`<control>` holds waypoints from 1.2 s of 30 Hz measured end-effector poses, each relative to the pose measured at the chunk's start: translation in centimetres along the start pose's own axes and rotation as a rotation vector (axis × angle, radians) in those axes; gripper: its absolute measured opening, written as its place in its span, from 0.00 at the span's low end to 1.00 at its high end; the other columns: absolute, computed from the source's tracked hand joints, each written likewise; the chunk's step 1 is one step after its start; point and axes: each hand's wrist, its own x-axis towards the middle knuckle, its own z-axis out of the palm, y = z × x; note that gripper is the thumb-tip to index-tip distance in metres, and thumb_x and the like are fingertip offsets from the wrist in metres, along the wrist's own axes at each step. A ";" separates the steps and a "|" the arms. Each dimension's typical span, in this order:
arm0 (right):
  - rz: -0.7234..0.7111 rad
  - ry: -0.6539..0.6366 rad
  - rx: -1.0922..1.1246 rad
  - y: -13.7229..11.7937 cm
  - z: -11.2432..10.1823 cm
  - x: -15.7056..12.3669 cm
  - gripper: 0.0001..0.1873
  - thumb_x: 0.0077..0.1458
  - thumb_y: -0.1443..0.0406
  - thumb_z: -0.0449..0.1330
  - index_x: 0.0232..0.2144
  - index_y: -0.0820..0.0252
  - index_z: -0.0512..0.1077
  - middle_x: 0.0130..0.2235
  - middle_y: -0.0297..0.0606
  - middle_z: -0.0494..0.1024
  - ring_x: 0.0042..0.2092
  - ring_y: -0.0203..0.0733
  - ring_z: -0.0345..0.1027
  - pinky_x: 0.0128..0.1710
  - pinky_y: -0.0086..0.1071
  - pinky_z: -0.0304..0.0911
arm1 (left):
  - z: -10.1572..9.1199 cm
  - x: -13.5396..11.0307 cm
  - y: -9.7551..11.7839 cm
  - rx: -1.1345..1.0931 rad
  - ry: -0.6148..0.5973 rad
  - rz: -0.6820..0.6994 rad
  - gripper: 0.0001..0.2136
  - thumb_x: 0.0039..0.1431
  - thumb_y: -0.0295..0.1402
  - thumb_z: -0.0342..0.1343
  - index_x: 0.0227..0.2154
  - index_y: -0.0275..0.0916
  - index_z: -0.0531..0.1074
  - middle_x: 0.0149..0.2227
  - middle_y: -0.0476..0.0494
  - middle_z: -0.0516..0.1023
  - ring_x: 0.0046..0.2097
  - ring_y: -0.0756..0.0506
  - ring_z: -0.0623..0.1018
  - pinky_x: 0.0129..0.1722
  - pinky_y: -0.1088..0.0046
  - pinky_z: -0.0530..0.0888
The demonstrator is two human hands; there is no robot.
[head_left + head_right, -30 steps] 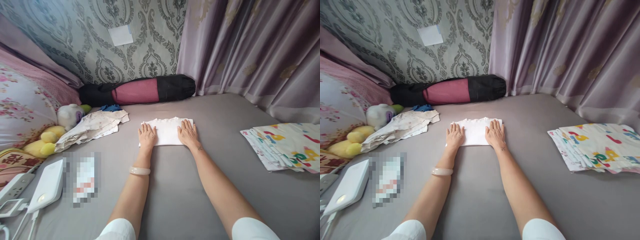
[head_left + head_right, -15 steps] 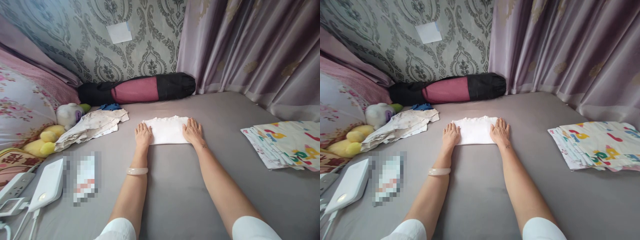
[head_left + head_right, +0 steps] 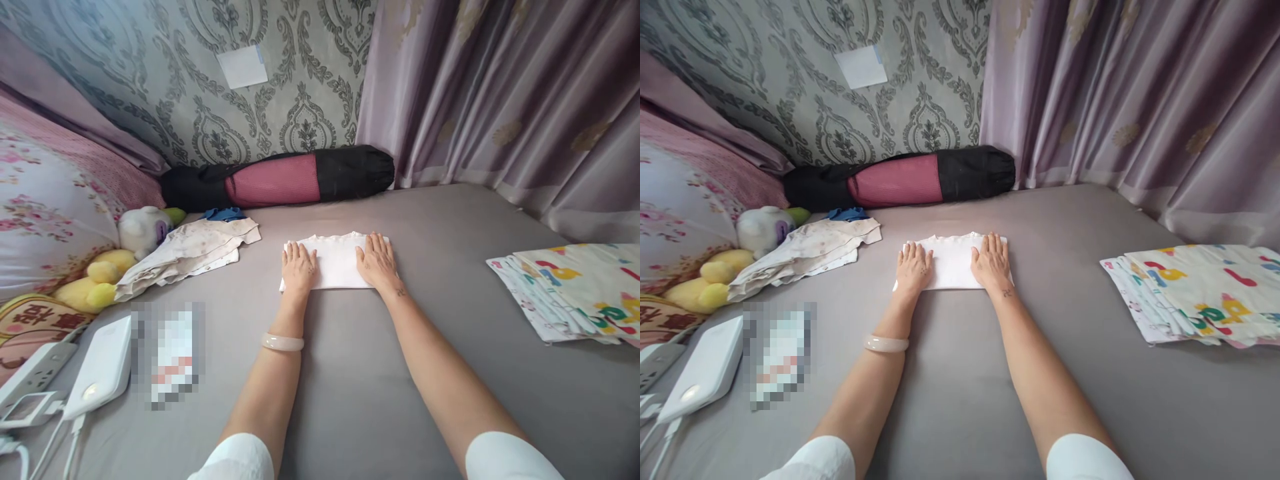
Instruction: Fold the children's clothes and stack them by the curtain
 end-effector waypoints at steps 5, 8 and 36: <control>-0.009 -0.008 -0.013 0.1 0.7 -0.1 0.33 0.68 0.59 0.37 0.65 0.78 0.56 0.69 0.55 0.54 0.70 0.52 0.45 0.67 0.45 0.40 | 0.8 0.0 -0.1 -0.001 -0.029 -0.013 0.29 0.70 0.42 0.36 0.63 0.24 0.61 0.67 0.26 0.59 0.69 0.34 0.56 0.68 0.54 0.53; -0.004 -0.022 -0.019 0.2 0.6 -0.1 0.33 0.68 0.59 0.37 0.66 0.78 0.56 0.69 0.54 0.54 0.70 0.52 0.44 0.68 0.44 0.40 | 0.9 0.0 -0.3 -0.002 -0.032 -0.014 0.29 0.70 0.42 0.36 0.63 0.24 0.61 0.67 0.26 0.59 0.69 0.35 0.56 0.68 0.54 0.53; -0.016 -0.084 -0.001 -2.9 -0.4 -0.6 0.31 0.67 0.61 0.42 0.66 0.74 0.55 0.70 0.52 0.53 0.70 0.51 0.43 0.68 0.45 0.40 | 0.2 0.2 1.1 -0.394 -0.010 0.065 0.20 0.66 0.37 0.47 0.57 0.33 0.68 0.61 0.33 0.70 0.64 0.38 0.68 0.64 0.57 0.62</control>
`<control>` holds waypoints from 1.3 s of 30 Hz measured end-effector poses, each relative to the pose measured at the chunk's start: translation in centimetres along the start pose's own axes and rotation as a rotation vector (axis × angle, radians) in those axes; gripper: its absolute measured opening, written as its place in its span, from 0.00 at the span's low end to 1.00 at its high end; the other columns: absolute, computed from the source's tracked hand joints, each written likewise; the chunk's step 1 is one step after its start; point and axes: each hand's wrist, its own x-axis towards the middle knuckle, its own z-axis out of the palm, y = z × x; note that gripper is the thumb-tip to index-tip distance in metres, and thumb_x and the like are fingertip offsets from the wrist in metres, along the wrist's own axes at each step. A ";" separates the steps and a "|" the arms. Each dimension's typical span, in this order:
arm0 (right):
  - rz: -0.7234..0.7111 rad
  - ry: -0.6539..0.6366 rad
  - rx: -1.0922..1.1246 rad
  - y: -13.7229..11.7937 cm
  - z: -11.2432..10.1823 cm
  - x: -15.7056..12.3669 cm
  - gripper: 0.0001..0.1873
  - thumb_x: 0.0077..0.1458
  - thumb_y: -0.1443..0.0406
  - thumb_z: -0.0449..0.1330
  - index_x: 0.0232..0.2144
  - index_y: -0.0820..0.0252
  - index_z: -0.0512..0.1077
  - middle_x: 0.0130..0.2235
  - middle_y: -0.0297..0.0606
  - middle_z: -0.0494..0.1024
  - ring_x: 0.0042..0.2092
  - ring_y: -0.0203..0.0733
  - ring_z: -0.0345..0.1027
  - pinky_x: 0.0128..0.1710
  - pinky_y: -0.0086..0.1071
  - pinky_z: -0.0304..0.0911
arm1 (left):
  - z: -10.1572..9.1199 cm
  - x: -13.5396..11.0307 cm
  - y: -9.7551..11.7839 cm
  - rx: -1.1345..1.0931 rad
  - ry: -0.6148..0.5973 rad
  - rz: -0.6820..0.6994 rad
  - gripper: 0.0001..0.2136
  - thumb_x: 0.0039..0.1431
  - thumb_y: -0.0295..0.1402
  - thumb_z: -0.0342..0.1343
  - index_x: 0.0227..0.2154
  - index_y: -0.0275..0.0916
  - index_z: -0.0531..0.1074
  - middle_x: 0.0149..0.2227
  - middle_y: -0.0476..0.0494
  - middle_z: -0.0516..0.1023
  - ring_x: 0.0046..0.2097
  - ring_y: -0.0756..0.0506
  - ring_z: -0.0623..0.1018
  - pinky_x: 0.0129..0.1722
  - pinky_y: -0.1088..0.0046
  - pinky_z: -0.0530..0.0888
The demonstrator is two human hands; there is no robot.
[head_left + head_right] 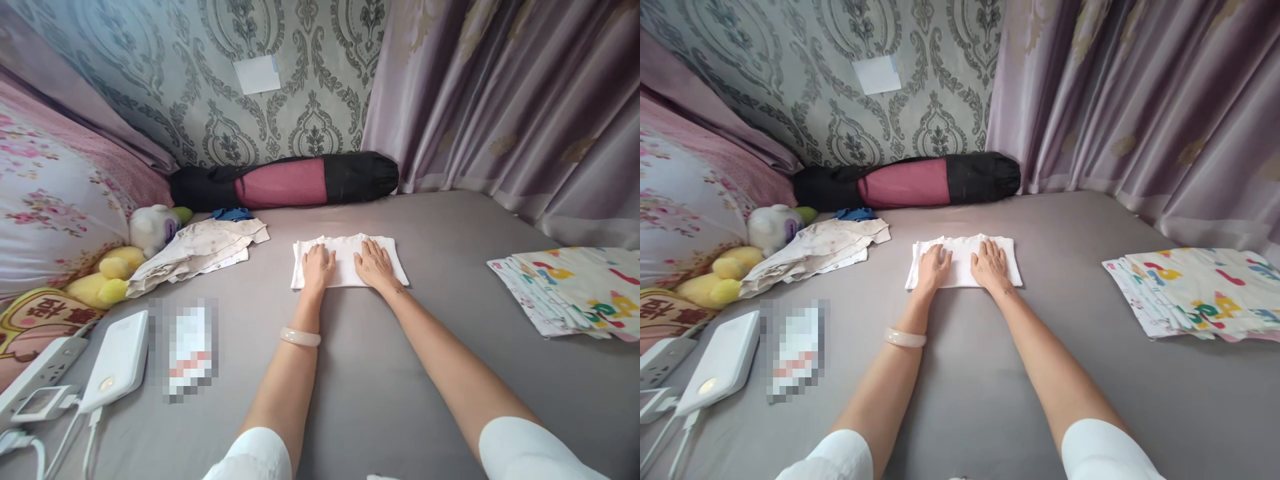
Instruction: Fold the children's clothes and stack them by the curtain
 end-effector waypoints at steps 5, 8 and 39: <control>-0.050 0.009 0.018 -2.3 0.0 0.7 0.30 0.67 0.61 0.42 0.65 0.72 0.57 0.69 0.50 0.54 0.70 0.49 0.43 0.68 0.47 0.37 | -1.4 1.3 -1.8 -0.557 0.184 -0.146 0.15 0.66 0.35 0.47 0.47 0.33 0.73 0.49 0.34 0.79 0.52 0.43 0.78 0.52 0.66 0.73; -0.087 0.018 0.027 -3.7 0.8 0.9 0.30 0.68 0.60 0.41 0.66 0.73 0.57 0.69 0.50 0.56 0.70 0.50 0.44 0.68 0.47 0.38 | -2.1 1.6 -2.9 -0.891 0.227 -0.253 0.13 0.65 0.37 0.48 0.42 0.33 0.74 0.46 0.34 0.80 0.47 0.44 0.81 0.47 0.68 0.75; -0.090 0.001 -0.006 -7.2 2.7 1.2 0.31 0.69 0.58 0.38 0.66 0.70 0.56 0.69 0.51 0.54 0.70 0.51 0.41 0.67 0.51 0.36 | -4.9 2.5 -4.6 -1.535 0.568 -0.687 0.13 0.67 0.36 0.47 0.30 0.36 0.71 0.30 0.46 0.78 0.30 0.52 0.79 0.35 0.76 0.69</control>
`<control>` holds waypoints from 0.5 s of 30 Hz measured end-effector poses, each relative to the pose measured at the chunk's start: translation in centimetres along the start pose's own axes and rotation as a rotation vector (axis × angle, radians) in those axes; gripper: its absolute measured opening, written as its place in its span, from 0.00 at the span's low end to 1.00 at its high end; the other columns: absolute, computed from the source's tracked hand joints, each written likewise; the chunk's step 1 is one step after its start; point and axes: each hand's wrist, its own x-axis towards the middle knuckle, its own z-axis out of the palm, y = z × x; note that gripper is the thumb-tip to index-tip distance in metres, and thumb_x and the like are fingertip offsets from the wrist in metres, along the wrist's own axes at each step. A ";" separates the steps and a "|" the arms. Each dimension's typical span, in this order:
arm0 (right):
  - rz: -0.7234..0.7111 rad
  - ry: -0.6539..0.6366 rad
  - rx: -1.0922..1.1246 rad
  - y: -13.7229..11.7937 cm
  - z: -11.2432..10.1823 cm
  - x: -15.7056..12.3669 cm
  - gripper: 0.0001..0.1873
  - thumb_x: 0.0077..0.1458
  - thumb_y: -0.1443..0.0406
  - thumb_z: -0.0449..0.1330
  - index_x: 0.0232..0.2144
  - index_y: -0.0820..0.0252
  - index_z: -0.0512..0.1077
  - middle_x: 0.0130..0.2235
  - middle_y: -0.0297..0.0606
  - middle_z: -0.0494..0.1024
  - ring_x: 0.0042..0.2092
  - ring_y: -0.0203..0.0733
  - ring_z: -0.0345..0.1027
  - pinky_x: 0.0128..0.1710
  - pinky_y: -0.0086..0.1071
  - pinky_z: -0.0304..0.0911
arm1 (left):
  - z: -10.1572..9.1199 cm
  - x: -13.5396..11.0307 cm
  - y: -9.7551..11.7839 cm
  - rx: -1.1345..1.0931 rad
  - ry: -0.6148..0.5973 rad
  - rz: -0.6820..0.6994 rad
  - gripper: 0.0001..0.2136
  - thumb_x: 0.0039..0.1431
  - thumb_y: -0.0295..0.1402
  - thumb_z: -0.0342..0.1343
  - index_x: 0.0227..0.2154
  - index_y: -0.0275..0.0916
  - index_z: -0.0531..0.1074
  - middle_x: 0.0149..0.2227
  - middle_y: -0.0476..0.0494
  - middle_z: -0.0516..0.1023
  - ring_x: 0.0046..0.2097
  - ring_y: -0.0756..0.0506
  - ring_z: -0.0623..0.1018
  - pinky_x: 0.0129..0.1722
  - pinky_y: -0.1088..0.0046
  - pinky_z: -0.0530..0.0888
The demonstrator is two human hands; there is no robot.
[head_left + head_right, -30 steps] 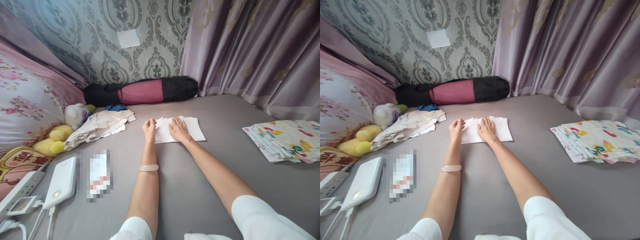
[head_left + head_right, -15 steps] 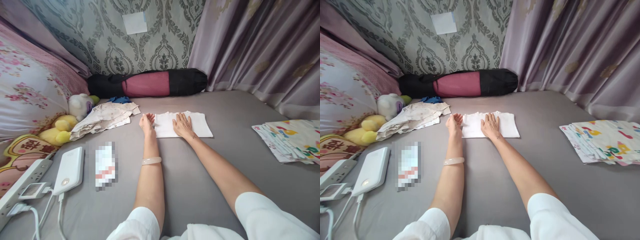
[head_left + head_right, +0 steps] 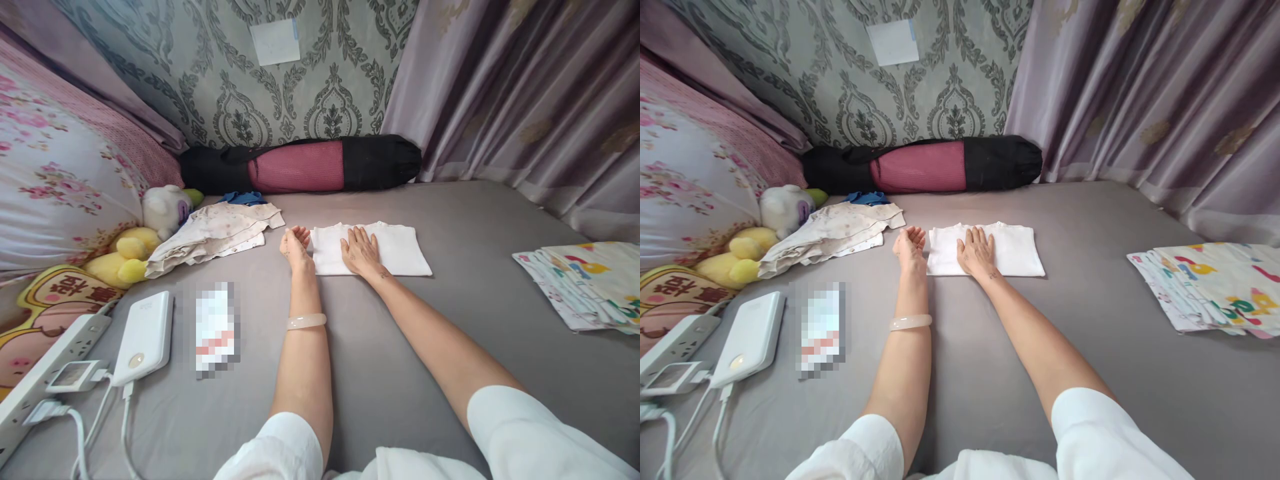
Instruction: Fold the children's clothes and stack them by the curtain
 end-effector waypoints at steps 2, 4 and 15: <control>0.003 -0.009 0.003 -0.2 -0.2 0.0 0.31 0.69 0.58 0.38 0.66 0.70 0.56 0.69 0.51 0.54 0.70 0.51 0.41 0.67 0.51 0.36 | 0.0 0.0 0.0 0.003 0.000 0.001 0.13 0.66 0.36 0.48 0.30 0.37 0.71 0.30 0.46 0.78 0.30 0.52 0.79 0.35 0.77 0.69; -0.006 -0.010 0.012 -0.7 -0.3 -0.1 0.31 0.69 0.58 0.38 0.66 0.70 0.57 0.69 0.51 0.54 0.71 0.51 0.41 0.67 0.52 0.36 | 0.0 0.0 0.1 0.003 0.001 0.006 0.12 0.66 0.36 0.48 0.30 0.37 0.71 0.30 0.47 0.78 0.29 0.53 0.78 0.34 0.78 0.68; -0.079 -0.016 0.041 -2.5 -0.1 -0.7 0.31 0.69 0.58 0.39 0.67 0.71 0.55 0.70 0.51 0.53 0.71 0.51 0.41 0.68 0.51 0.34 | -0.1 0.4 0.3 -0.021 0.002 0.021 0.13 0.67 0.35 0.46 0.29 0.37 0.70 0.30 0.48 0.77 0.28 0.54 0.77 0.32 0.79 0.67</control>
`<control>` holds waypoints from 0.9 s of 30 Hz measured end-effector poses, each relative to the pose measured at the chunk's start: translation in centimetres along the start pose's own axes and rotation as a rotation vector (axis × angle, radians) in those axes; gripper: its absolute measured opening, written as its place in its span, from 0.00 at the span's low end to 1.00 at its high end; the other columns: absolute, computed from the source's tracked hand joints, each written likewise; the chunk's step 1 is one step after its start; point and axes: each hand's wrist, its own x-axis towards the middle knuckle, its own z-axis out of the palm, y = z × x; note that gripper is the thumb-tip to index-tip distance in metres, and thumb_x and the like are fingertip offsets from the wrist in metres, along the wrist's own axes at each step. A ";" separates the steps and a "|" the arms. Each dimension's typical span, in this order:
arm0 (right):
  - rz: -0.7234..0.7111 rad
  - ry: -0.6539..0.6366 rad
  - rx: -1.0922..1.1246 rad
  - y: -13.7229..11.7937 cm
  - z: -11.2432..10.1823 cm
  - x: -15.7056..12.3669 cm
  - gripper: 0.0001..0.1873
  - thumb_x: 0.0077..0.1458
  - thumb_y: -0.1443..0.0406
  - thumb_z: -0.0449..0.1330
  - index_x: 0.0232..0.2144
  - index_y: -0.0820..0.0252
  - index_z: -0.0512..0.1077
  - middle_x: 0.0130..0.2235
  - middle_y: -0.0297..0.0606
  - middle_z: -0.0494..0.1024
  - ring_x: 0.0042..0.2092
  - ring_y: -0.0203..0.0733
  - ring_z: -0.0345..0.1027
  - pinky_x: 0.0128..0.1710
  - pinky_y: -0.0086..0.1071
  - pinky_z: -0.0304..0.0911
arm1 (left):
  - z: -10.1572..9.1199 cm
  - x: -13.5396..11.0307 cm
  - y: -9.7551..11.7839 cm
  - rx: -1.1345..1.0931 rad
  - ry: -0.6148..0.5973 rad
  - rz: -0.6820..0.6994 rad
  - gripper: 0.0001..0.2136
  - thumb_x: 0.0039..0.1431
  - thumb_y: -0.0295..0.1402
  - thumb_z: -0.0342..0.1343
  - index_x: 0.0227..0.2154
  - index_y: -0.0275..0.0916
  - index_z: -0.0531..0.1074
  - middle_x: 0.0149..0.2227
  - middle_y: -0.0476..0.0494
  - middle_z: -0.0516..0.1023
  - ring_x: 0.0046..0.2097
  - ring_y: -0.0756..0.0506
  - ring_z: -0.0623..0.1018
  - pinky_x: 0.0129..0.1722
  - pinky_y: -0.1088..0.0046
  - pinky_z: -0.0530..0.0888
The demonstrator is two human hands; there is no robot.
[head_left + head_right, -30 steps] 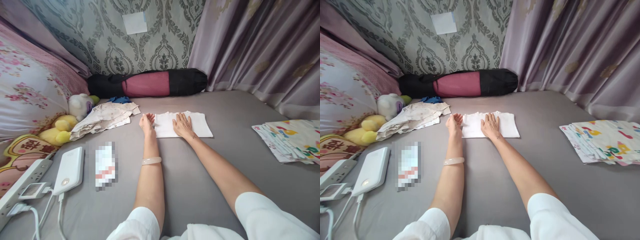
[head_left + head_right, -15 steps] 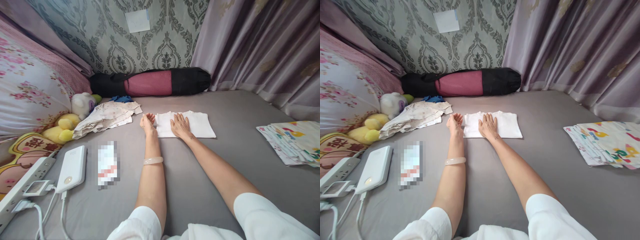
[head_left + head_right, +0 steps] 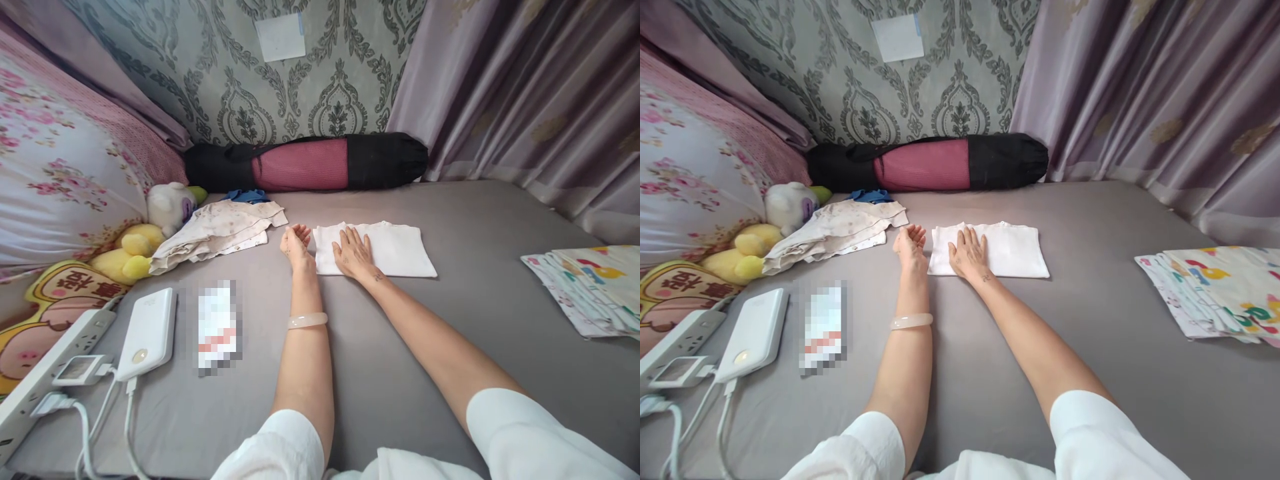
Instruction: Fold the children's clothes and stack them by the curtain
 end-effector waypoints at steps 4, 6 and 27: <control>-0.001 -0.003 -0.005 -0.5 -0.1 0.0 0.31 0.69 0.59 0.40 0.67 0.71 0.55 0.70 0.51 0.51 0.71 0.51 0.39 0.68 0.51 0.33 | 0.0 0.1 0.0 0.009 0.007 0.010 0.13 0.66 0.36 0.47 0.29 0.37 0.70 0.30 0.47 0.77 0.29 0.54 0.78 0.32 0.79 0.68; -0.027 0.005 0.002 -0.9 -0.1 0.0 0.31 0.69 0.59 0.40 0.67 0.71 0.55 0.70 0.51 0.50 0.71 0.50 0.38 0.68 0.50 0.32 | -0.1 0.1 0.1 0.011 0.014 0.017 0.12 0.66 0.36 0.48 0.29 0.37 0.70 0.30 0.47 0.77 0.29 0.53 0.78 0.32 0.79 0.68; -0.183 -0.046 0.104 -4.7 1.3 1.3 0.30 0.68 0.60 0.40 0.66 0.72 0.56 0.70 0.49 0.53 0.70 0.48 0.43 0.69 0.48 0.35 | -0.1 0.2 0.9 0.042 0.009 0.086 0.12 0.66 0.36 0.47 0.31 0.37 0.70 0.31 0.46 0.78 0.30 0.52 0.79 0.33 0.78 0.68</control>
